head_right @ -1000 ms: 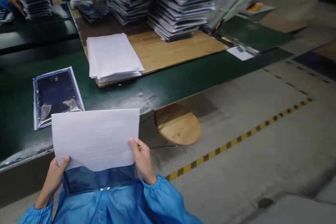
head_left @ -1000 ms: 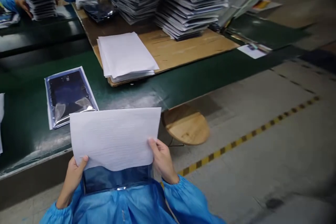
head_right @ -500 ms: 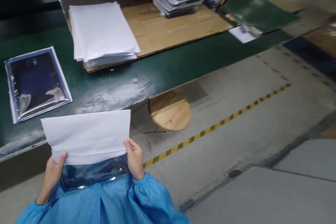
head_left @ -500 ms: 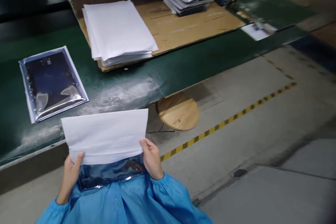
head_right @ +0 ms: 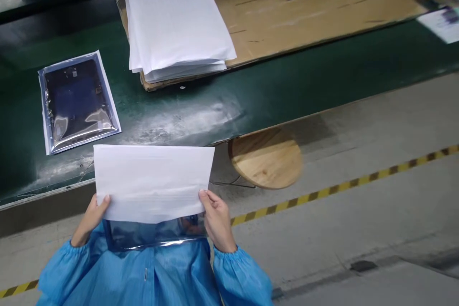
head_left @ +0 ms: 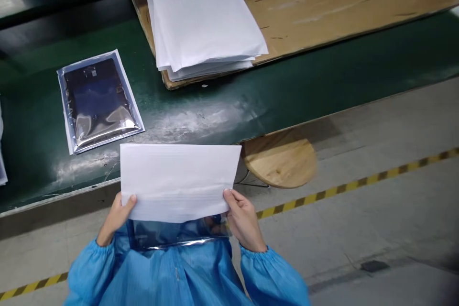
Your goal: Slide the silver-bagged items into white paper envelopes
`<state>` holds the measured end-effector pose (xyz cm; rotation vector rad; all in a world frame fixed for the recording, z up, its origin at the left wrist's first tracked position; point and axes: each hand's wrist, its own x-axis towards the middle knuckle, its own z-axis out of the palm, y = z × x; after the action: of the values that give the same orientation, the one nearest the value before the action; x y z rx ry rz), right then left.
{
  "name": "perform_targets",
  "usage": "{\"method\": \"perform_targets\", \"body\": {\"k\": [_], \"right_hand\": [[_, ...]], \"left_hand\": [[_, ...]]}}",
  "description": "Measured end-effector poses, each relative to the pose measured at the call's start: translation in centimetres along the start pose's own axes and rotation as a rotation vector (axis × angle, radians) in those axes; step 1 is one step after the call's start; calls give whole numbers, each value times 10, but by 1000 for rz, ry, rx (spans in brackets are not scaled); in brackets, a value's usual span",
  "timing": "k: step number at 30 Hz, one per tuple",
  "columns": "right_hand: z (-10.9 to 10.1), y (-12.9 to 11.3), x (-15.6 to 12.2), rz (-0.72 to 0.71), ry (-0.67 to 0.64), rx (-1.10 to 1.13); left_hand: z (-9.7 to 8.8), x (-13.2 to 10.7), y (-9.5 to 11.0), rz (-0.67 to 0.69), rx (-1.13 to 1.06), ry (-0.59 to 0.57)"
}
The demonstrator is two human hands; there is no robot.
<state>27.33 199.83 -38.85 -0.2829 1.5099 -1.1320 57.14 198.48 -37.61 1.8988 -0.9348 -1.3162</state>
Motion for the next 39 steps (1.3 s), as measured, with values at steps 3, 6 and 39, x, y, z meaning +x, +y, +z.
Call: {"method": "perform_targets", "body": {"k": [3,6,39], "right_hand": [[-1,5,-1,9,4,-13],[-7,8,-2,20,-21,-1],[-27,22,-11,-118,-37,-297]], "left_hand": [[4,8,-1,-63,-47,-111],[13,0,-7,-107,-89,-166],[22,-23,-36,-284,-95,-174]]}}
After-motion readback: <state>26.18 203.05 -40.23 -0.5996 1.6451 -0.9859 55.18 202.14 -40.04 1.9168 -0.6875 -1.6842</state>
